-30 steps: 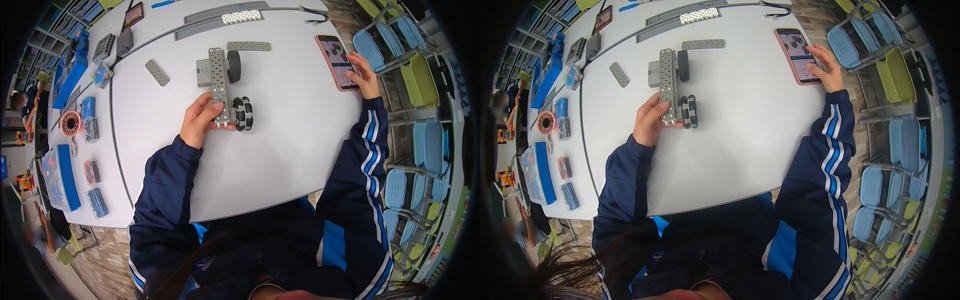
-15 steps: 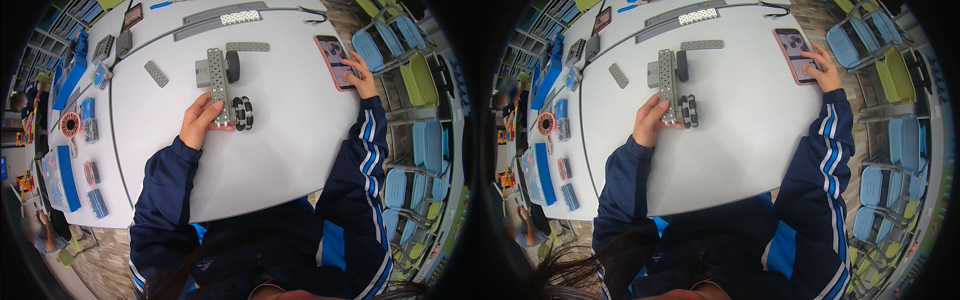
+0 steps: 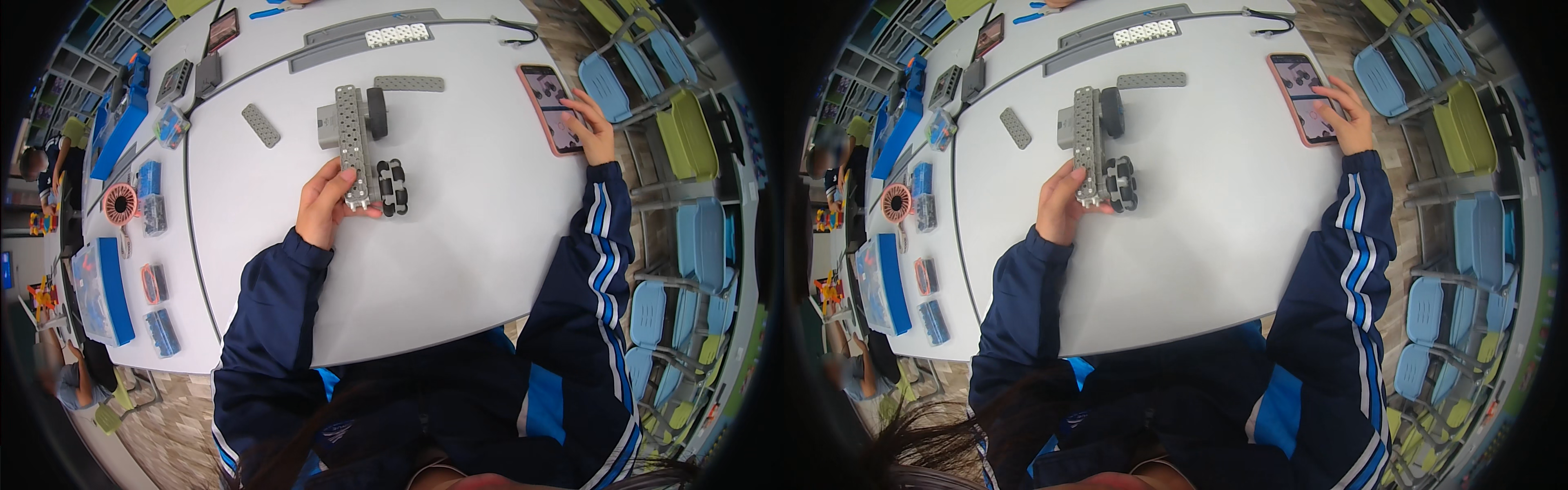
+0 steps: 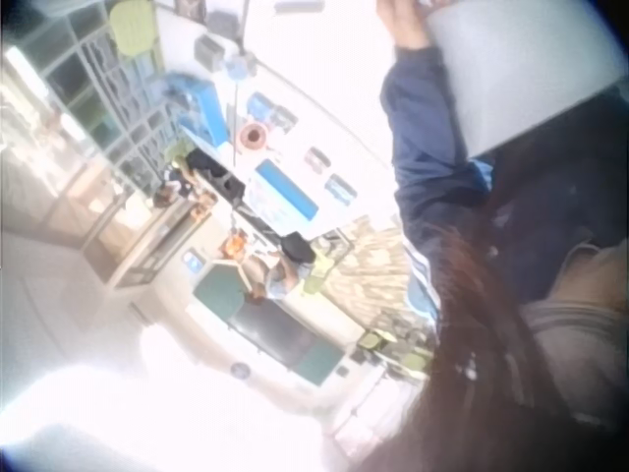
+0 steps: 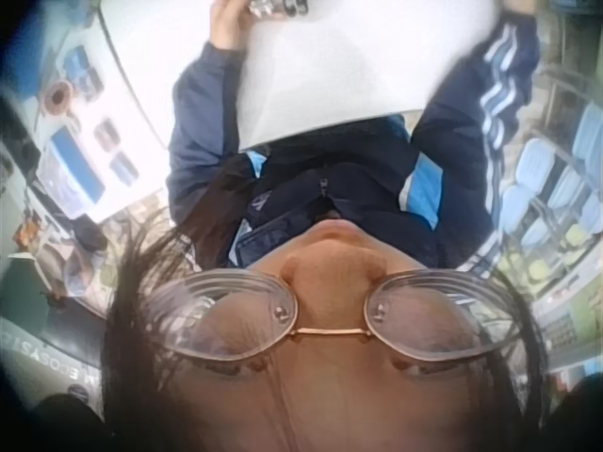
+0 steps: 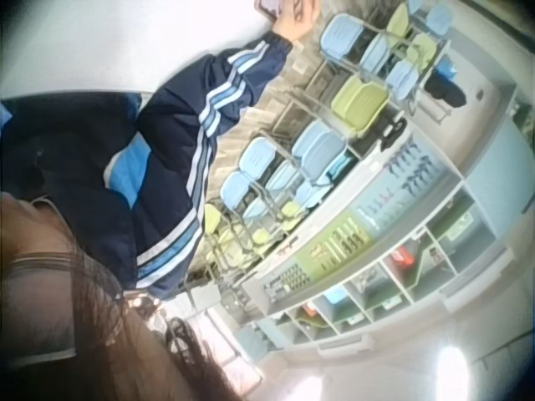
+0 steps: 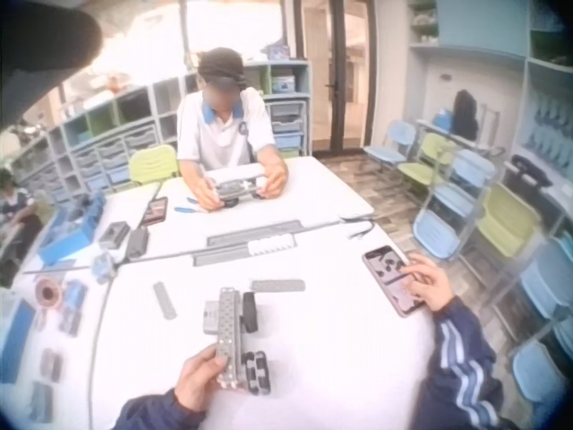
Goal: The person assembles a small wheeled mechanical device using gray and blue plastic components. They attach wheels to a frame, insert small blue pins into a gray block, and use blue pliers to secure parts. The person also handles a smartphone briefly while assembling.
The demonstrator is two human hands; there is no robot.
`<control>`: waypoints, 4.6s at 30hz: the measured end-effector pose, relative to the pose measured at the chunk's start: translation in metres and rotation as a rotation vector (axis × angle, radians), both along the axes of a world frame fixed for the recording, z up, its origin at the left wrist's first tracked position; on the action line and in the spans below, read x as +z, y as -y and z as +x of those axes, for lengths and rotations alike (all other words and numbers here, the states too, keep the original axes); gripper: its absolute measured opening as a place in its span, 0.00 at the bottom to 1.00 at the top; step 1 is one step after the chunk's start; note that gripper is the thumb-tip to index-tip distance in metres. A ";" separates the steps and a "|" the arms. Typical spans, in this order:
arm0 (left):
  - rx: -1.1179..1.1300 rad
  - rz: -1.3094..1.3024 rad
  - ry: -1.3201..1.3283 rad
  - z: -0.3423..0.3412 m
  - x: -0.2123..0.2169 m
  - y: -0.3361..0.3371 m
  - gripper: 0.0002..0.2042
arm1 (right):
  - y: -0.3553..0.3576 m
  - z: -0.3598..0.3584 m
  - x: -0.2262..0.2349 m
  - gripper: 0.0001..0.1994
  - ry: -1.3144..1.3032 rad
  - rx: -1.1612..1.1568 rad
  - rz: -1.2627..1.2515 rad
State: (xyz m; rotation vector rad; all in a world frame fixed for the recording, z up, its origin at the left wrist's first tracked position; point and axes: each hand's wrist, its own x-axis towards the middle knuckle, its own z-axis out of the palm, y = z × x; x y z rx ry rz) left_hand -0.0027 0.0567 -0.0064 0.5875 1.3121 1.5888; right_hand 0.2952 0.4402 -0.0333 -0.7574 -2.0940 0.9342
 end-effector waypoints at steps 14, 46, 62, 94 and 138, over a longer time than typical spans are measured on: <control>0.411 0.186 -0.245 -0.055 -0.011 -0.056 0.21 | 0.128 -0.089 0.032 0.15 -0.132 -0.093 0.801; 0.428 0.006 -0.241 -0.050 -0.012 -0.021 0.18 | 0.206 -0.232 0.024 0.31 -0.087 0.738 0.300; 0.171 0.035 -0.311 -0.045 -0.013 0.002 0.22 | 0.091 -0.084 0.044 0.14 -0.160 -0.176 0.759; 0.158 -0.143 -0.424 -0.049 -0.014 0.000 0.24 | -0.024 -0.003 -0.008 0.14 -0.051 0.035 -0.138; 0.126 -0.138 -0.362 -0.052 -0.008 0.000 0.20 | -0.025 0.004 0.001 0.28 0.062 0.180 -0.153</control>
